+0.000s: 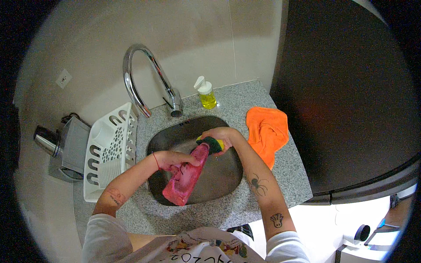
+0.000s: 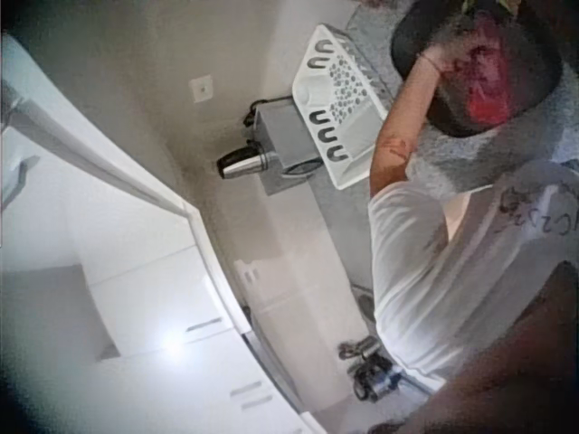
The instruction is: The person wipes a white plastic dish rack with an orange cloth, cleaning the interior and exterior surfaces. They then place the rack on the counter and scrub the stainless steel sink with a yellow sponge and soap.
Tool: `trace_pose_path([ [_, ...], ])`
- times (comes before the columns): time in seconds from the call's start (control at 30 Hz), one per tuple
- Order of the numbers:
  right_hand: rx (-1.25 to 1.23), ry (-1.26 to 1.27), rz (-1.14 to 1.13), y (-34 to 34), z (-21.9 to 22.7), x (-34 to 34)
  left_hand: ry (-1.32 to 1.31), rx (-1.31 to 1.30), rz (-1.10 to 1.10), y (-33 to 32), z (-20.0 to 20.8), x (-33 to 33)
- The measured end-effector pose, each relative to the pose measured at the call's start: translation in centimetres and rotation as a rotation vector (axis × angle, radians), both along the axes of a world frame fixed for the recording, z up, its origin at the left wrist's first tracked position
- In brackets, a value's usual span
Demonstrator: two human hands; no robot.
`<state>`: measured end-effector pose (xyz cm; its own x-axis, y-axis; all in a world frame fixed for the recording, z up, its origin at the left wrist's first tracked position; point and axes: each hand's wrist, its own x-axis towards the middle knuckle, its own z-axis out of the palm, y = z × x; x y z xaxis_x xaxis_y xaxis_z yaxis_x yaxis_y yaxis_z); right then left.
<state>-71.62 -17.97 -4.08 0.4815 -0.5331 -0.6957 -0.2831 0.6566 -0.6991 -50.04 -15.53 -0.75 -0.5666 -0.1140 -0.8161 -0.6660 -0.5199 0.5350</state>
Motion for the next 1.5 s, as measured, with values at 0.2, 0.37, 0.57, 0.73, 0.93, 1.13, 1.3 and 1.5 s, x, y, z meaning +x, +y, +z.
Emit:
trace_pose_path([
  [0.2,-0.893,0.171,-0.081,-0.4,5.5,-1.7,0.052,-1.137,-0.131,1.9,0.3,-2.1],
  [0.37,-0.912,0.212,-0.340,2.8,12.6,-1.6,0.075,-1.586,0.112,-1.2,-1.4,-5.4],
  [0.57,-0.275,-0.890,-1.038,3.1,8.5,-7.0,0.244,-1.635,0.226,-7.2,0.1,-11.4],
  [0.73,-0.055,-1.214,-1.212,7.8,3.5,-5.8,0.256,-1.673,0.329,-11.3,-1.3,-15.5],
  [0.93,0.041,-0.949,-1.175,10.7,-0.2,-2.1,0.243,-1.634,0.378,-12.6,-2.3,-17.3],
  [1.13,-0.005,-0.827,-1.109,12.6,-0.1,-2.1,0.512,-1.744,0.779,-10.3,1.1,-16.1],
  [1.3,-0.015,-0.929,-1.015,12.3,-1.7,-0.7,0.911,-1.420,0.718,-13.6,8.5,-19.7],
  [1.5,0.017,-0.998,-1.016,12.7,-1.4,0.4,0.810,-1.212,0.303,-19.0,5.4,-21.6],
])
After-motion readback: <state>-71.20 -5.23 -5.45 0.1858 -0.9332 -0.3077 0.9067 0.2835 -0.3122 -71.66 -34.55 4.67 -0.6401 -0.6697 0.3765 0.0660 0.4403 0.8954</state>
